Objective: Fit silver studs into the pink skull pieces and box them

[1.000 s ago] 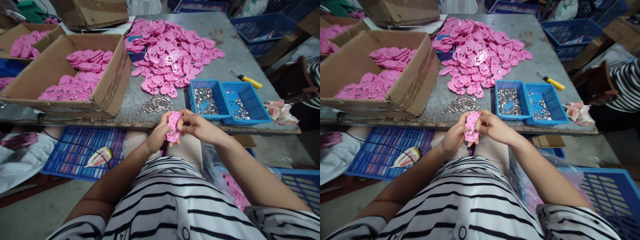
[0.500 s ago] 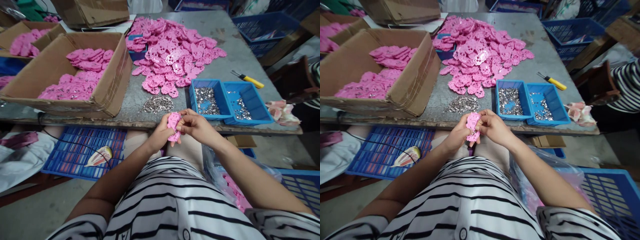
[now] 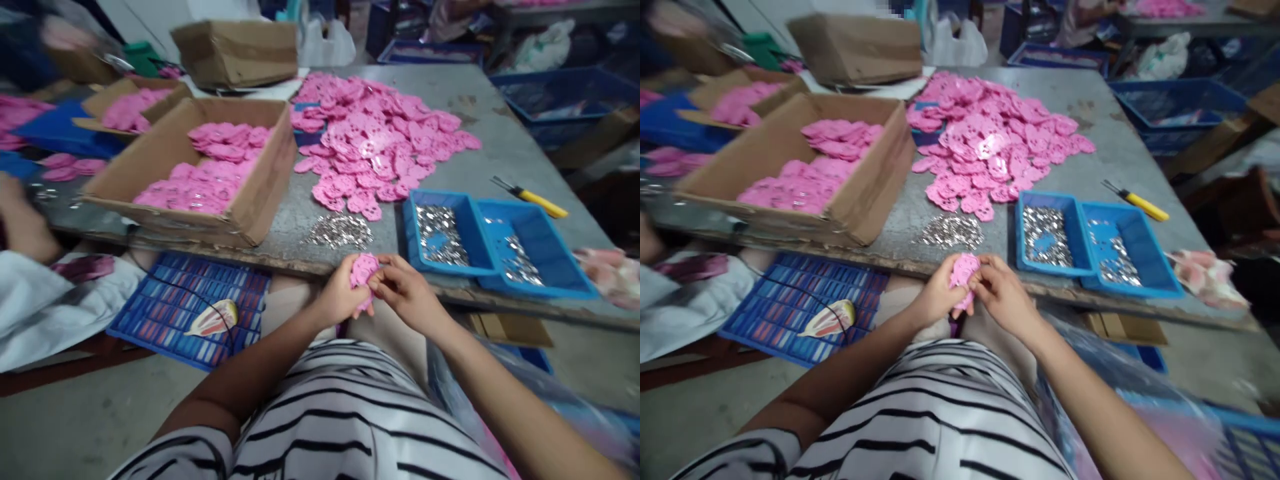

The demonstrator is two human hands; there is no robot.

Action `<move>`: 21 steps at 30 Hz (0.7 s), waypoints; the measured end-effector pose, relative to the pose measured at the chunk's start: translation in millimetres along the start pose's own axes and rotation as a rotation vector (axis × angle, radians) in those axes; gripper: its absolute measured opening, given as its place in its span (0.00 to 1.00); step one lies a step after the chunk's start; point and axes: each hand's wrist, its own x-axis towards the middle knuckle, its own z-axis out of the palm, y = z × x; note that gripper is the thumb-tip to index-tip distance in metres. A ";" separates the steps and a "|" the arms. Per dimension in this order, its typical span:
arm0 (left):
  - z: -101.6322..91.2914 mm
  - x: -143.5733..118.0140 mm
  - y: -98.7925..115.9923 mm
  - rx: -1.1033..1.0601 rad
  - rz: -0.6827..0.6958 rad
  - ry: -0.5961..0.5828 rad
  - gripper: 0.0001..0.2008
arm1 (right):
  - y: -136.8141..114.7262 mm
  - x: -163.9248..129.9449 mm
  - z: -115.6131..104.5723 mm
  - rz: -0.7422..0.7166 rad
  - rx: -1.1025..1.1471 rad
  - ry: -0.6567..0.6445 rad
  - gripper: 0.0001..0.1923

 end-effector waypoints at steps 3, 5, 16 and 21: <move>-6.0 2.8 -2.6 0.008 -0.017 -0.014 0.27 | 6.9 4.1 6.7 -0.041 -0.035 0.005 0.10; -11.4 5.6 -6.3 0.036 -0.018 -0.005 0.28 | 10.7 8.5 13.1 -0.070 -0.061 0.008 0.11; -64.8 -1.1 52.9 0.053 0.127 0.108 0.26 | 41.5 24.5 13.5 -0.137 -0.246 0.249 0.18; -143.9 -1.1 162.1 0.177 0.481 0.369 0.24 | 78.1 26.0 1.5 -0.242 -0.358 0.245 0.19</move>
